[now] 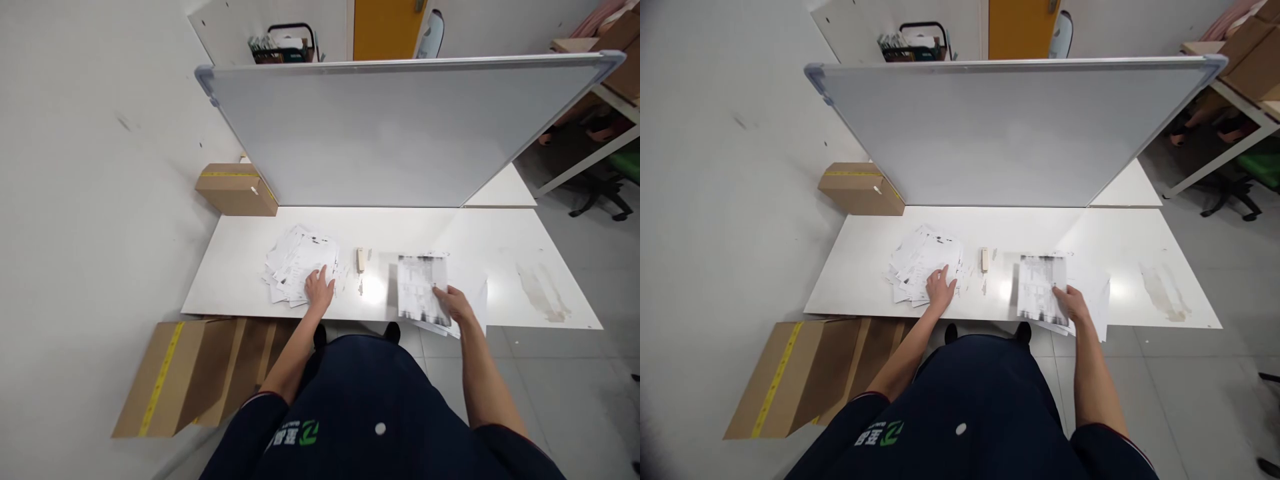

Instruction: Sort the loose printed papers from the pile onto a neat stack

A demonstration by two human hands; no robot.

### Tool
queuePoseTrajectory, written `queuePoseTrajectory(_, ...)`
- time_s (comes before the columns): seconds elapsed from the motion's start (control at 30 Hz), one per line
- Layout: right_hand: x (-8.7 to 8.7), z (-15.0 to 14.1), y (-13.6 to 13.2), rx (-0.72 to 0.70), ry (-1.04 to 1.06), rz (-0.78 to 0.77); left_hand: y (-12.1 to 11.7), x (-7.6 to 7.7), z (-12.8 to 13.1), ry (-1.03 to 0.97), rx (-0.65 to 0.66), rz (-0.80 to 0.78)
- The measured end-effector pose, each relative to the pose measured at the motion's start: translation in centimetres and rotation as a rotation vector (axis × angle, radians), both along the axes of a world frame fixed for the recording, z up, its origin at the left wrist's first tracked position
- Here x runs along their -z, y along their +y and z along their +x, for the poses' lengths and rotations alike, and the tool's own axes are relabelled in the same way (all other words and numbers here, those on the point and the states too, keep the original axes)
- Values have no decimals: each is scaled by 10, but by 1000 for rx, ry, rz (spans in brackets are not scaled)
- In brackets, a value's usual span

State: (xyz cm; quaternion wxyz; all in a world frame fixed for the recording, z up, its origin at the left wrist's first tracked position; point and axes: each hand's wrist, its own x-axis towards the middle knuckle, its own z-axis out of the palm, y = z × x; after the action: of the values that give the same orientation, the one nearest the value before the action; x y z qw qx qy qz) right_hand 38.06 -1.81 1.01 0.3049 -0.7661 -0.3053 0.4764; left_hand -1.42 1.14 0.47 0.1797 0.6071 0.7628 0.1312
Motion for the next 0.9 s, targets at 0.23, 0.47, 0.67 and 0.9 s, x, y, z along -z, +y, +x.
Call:
queuePoseTrajectory(0.23, -23, 26, 9, -40, -664, -110, -5, 19, -31, 75, -56, -123)
queuePoseTrajectory(0.47, -13, -39, 20, -215, -773, -110, -9, 20, -35, -19, -12, -76)
queuePoseTrajectory(0.67, 6, -46, 28, -181, -648, -154, -11, 22, -39, -9, 81, -29)
queuePoseTrajectory(0.9, 26, -117, 45, -320, -629, -60, -12, 27, -37, 48, 104, -14)
